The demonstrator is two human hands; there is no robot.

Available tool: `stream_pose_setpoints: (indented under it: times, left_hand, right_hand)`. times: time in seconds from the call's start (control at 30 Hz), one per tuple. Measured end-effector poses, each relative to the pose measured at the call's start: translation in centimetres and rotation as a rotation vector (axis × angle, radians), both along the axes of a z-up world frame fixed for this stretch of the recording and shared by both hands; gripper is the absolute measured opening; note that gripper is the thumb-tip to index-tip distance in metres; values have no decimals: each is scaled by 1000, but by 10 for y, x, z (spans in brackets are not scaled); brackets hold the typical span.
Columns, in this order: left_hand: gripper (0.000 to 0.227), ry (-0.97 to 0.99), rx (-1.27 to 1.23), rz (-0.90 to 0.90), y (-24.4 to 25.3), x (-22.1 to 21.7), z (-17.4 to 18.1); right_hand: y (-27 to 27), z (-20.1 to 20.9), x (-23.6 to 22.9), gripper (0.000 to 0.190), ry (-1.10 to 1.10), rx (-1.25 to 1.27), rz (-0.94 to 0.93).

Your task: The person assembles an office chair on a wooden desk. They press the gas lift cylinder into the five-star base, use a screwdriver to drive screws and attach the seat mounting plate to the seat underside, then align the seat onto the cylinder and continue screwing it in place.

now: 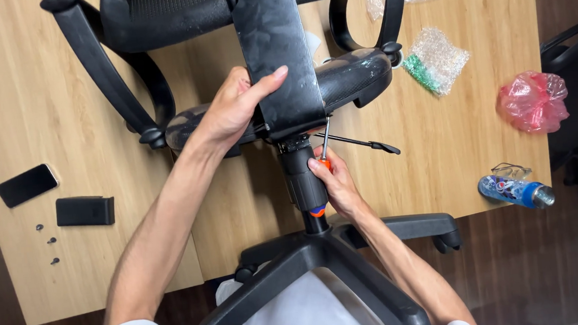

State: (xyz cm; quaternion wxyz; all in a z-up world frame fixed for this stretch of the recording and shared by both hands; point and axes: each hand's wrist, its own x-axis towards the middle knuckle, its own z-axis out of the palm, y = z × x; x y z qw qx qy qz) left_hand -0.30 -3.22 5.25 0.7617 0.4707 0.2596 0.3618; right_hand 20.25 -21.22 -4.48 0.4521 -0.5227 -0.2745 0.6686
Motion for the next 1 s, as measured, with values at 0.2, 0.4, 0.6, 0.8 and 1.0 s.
stream_pose_setpoints:
  times: [0.2, 0.4, 0.6, 0.8, 1.0]
  left_hand:
    - [78, 119, 211, -191, 8, 2, -7]
    - [105, 340, 782, -286, 0, 9, 13]
    - [77, 577, 663, -272, -14, 11, 48]
    - [43, 496, 797, -131, -17, 8, 29]
    - [57, 478, 997, -61, -16, 5, 24]
  right_hand:
    - [1, 6, 1, 25, -1, 36, -33]
    - [10, 17, 1, 25, -5, -8, -43]
    - [18, 7, 4, 24, -34, 25, -28]
    - [20, 8, 6, 25, -46, 22, 11]
    - [19, 4, 8, 28, -98, 38, 62]
